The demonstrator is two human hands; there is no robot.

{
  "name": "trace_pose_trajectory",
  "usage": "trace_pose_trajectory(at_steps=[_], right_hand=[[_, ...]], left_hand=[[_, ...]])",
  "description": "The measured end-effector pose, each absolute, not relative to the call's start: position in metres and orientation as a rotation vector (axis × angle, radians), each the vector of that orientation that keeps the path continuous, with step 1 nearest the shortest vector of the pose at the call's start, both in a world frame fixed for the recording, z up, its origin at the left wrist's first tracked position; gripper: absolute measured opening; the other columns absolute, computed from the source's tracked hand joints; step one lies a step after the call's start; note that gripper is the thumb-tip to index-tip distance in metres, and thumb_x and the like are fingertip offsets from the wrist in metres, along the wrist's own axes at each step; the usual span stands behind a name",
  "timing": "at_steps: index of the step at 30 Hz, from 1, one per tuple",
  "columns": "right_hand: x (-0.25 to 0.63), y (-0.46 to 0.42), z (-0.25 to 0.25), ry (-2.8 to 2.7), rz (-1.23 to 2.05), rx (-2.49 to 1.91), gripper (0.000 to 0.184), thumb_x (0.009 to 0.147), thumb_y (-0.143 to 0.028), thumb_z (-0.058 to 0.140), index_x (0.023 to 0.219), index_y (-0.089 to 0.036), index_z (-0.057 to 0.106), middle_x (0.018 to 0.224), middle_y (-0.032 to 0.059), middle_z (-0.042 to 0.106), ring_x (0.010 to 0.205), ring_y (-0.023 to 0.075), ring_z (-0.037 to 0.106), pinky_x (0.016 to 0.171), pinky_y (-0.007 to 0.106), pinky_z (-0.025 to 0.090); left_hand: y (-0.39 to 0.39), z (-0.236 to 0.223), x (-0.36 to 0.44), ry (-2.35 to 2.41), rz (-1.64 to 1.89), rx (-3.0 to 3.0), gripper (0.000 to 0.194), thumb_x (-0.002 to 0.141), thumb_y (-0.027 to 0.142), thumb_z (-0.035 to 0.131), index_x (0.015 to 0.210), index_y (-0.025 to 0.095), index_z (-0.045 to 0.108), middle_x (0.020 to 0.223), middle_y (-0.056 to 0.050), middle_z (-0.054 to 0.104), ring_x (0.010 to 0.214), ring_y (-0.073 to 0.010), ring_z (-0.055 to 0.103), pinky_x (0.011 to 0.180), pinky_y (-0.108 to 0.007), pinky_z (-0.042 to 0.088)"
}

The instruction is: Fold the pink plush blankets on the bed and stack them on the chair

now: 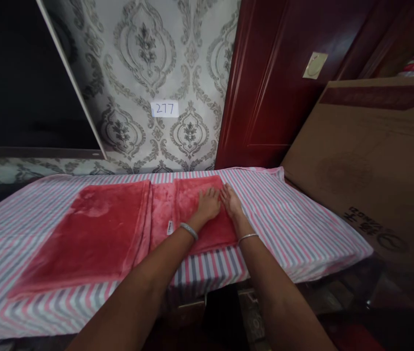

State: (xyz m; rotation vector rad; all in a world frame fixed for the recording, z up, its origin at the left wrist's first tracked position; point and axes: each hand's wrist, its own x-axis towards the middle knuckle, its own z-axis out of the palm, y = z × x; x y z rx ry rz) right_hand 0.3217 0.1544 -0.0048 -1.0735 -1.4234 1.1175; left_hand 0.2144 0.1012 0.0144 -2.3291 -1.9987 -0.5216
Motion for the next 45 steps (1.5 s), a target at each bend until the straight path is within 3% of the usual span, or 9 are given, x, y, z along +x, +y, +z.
trace_pose_trajectory(at_steps=[3, 7, 16, 23, 28, 33, 37, 40, 45], right_hand=[[0.32, 0.153, -0.024, -1.429, 1.107, -1.057, 0.063, 0.105, -0.036, 0.006, 0.165, -0.016, 0.009, 0.162, 0.0179, 0.036, 0.145, 0.0205, 0.044, 0.113, 0.048, 0.043], [0.321, 0.155, -0.036, -1.491, 1.064, -1.053, 0.069, 0.104, -0.049, -0.006, 0.165, -0.017, 0.003, 0.165, 0.0204, 0.029, 0.147, 0.0202, 0.041, 0.113, 0.047, 0.043], [0.319, 0.153, -0.034, -1.388, 1.172, -0.985, 0.083, 0.101, -0.056, -0.004, 0.162, -0.003, 0.012, 0.166, 0.0237, 0.022, 0.149, 0.0211, 0.038, 0.116, 0.041, 0.04], [0.315, 0.177, -0.011, -1.394, 1.213, -1.047, 0.077, 0.101, -0.051, -0.008, 0.164, -0.009, 0.008, 0.166, 0.0201, 0.026, 0.146, 0.0203, 0.042, 0.114, 0.041, 0.042], [0.298, 0.214, 0.016, -1.13, 1.268, -0.847, 0.071, 0.104, -0.054, 0.01, 0.165, -0.018, 0.009, 0.169, 0.0128, 0.021, 0.15, 0.0178, 0.034, 0.117, 0.041, 0.038], [0.281, 0.229, -0.006, -0.87, 1.363, -0.784, 0.068, 0.104, -0.057, 0.013, 0.164, -0.025, 0.012, 0.168, 0.0108, 0.025, 0.15, 0.018, 0.034, 0.121, 0.047, 0.032], [0.278, 0.232, -0.028, -0.743, 1.396, -0.73, 0.067, 0.103, -0.06, 0.02, 0.163, -0.03, 0.019, 0.165, 0.0098, 0.033, 0.147, 0.017, 0.04, 0.121, 0.046, 0.033], [0.279, 0.23, -0.031, -0.722, 1.429, -0.635, 0.063, 0.103, -0.06, 0.027, 0.161, -0.034, 0.027, 0.166, 0.0051, 0.031, 0.148, 0.0147, 0.037, 0.123, 0.044, 0.028], [0.28, 0.225, -0.025, -0.744, 1.57, -0.597, 0.062, 0.106, -0.057, 0.014, 0.163, -0.032, 0.019, 0.168, 0.0041, 0.027, 0.15, 0.0132, 0.034, 0.125, 0.044, 0.022]], left_hand=[[0.095, -0.002, 0.222, -2.004, -0.473, -2.336, 0.054, 0.1, 0.033, 0.04, 0.15, 0.014, 0.047, 0.16, -0.015, 0.042, 0.151, -0.0338, 0.032, 0.123, -0.063, 0.019], [0.089, -0.009, 0.218, -1.998, -0.463, -2.303, 0.055, 0.102, 0.039, 0.039, 0.151, 0.016, 0.047, 0.161, -0.017, 0.041, 0.152, -0.0333, 0.031, 0.123, -0.063, 0.019], [0.063, 0.01, 0.146, -2.28, -0.277, -2.043, 0.071, 0.098, 0.058, 0.042, 0.153, 0.013, 0.045, 0.161, -0.026, 0.035, 0.152, -0.04, 0.028, 0.121, -0.067, 0.018], [0.045, 0.01, 0.126, -2.348, -0.223, -1.906, 0.07, 0.101, 0.054, 0.037, 0.154, 0.009, 0.04, 0.163, -0.025, 0.031, 0.152, -0.0414, 0.027, 0.119, -0.066, 0.024], [0.047, 0.007, 0.129, -2.316, -0.211, -1.89, 0.068, 0.101, 0.052, 0.038, 0.153, 0.009, 0.042, 0.162, -0.025, 0.034, 0.151, -0.0414, 0.03, 0.118, -0.066, 0.026], [0.05, 0.019, 0.122, -2.399, -0.101, -1.921, 0.068, 0.1, 0.054, 0.038, 0.152, 0.011, 0.044, 0.161, -0.023, 0.037, 0.151, -0.0403, 0.03, 0.119, -0.066, 0.026], [0.082, 0.04, 0.137, -2.302, -0.155, -2.021, 0.057, 0.101, 0.047, 0.036, 0.142, 0.011, 0.055, 0.154, -0.022, 0.048, 0.152, -0.0376, 0.03, 0.121, -0.063, 0.023], [0.126, 0.047, 0.164, -2.201, -0.318, -2.226, 0.056, 0.101, 0.032, 0.034, 0.153, 0.016, 0.042, 0.163, -0.016, 0.037, 0.153, -0.031, 0.028, 0.123, -0.058, 0.025], [0.18, 0.028, 0.196, -2.134, -0.377, -2.266, 0.06, 0.098, 0.025, 0.034, 0.157, 0.025, 0.037, 0.167, -0.009, 0.031, 0.156, -0.031, 0.019, 0.122, -0.066, 0.02]])
